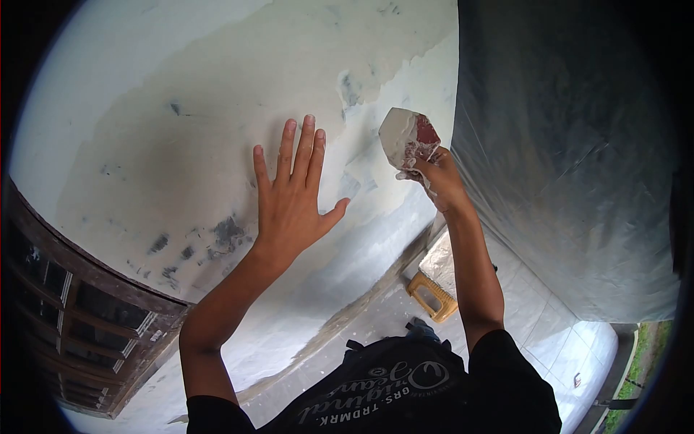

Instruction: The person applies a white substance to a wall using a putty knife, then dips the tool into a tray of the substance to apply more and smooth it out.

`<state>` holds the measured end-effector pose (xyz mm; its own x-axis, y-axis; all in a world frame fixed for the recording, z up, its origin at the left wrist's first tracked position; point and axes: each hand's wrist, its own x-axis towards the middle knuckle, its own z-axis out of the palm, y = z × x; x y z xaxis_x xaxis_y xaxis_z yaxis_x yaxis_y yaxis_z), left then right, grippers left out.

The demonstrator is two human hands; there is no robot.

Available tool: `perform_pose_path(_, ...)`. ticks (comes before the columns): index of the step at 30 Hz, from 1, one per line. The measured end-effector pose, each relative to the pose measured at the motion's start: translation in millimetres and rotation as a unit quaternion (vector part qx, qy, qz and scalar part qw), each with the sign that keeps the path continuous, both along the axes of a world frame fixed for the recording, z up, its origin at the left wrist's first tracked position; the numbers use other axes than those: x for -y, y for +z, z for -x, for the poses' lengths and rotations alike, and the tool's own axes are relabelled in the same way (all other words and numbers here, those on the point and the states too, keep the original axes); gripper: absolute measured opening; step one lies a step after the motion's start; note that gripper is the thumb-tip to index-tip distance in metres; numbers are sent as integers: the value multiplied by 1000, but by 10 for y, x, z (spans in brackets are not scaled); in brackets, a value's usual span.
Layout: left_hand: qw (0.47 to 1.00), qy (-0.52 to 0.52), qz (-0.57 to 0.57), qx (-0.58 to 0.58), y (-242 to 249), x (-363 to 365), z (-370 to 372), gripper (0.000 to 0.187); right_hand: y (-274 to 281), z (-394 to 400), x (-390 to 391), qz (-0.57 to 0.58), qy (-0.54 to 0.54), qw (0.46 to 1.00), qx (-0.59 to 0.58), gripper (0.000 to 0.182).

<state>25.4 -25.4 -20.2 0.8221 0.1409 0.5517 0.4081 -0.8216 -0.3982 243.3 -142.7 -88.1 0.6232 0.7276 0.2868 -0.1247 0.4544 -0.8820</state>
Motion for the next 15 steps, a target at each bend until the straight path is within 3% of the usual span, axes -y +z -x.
perform_pose_path(6, 1000, 14, -1, -1, 0, 47, -45, 101, 69, -230, 99, -65, 25, 996, -50, 26)
perform_pose_path(9, 999, 37, -4, -6, 5, 54, -85, 102, 74, -328, 68, -75, 29, 997, 14, 30)
perform_pose_path(12, 999, 50, -1, 3, 21, 48, -151, 102, 236, -263, 85, -45, -47, 992, 105, 31)
perform_pose_path(14, 998, 60, 1, 8, 40, 53, -201, 102, 298, -238, 74, -93, -156, 962, 203, 34)
perform_pose_path(15, 998, 67, 1, 11, 49, 53, -224, 102, 289, -276, 72, -93, -152, 963, 203, 34)
